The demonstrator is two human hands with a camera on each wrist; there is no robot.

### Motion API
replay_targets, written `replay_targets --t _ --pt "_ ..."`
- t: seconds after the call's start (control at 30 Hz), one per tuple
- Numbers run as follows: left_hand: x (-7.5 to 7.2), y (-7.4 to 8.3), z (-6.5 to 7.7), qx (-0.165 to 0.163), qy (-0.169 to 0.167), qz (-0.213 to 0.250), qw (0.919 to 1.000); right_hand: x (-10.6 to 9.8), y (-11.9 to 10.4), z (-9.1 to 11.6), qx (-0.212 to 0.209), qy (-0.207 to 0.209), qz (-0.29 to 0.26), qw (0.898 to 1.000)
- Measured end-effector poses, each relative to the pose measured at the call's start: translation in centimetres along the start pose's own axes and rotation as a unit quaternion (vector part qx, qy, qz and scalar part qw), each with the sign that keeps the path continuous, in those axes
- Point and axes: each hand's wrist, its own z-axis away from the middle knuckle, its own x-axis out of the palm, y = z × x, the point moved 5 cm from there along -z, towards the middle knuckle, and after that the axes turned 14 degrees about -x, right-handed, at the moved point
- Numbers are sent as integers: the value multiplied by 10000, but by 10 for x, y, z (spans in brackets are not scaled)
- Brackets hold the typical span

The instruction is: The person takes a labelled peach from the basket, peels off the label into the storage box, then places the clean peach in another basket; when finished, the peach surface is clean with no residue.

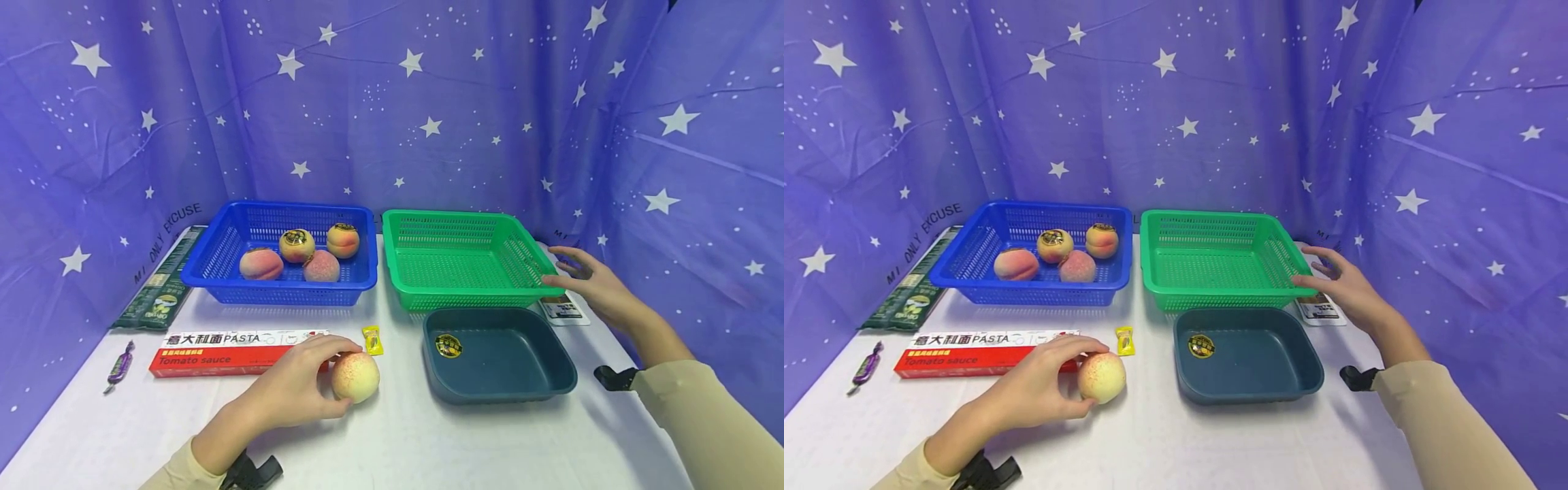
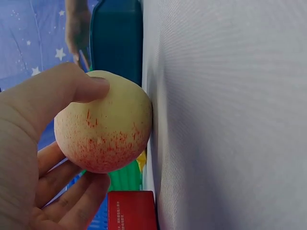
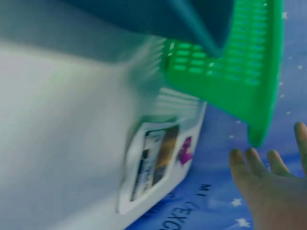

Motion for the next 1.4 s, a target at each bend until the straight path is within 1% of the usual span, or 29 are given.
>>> replay_targets --t 0.07,0.1,0.3,0.5,0.57,0.7,0.87,0.93,1.0,1.13,1.27,1.4 --pt "1 1 1 -18 -27 -14 10000 2 9 0 68 -84 -257 9996" --pt "1 1 1 -27 -40 -25 10000 3 12 0 76 -130 -296 9994" --pt "2 2 0 1 38 -124 9999 4 25 -1 15 -311 -237 9992" --pt "2 3 -2 81 76 -132 9999 5 30 -2 119 -407 -425 9982" --pt "2 4 -3 117 99 -68 9999 6 31 -2 168 -439 -520 9975" --pt "0 8 -6 265 168 144 9994 7 32 -1 173 -368 -748 9964" --pt "-6 24 -16 553 90 512 9971 7 32 -1 43 -290 -912 9954" --pt "-11 32 -23 662 -1 683 9955 8 31 -2 17 -294 -923 9953" --pt "-16 39 -32 692 -71 827 9941 8 30 -3 -1 -314 -895 9955" --pt "-29 51 -59 602 -179 1189 9909 9 31 -2 43 -341 -754 9966" --pt "-40 60 -91 238 -258 1496 9881 8 35 -1 108 -332 -572 9977" --pt "-49 66 -121 -56 -330 1527 9877 8 38 0 113 -274 -609 9977"
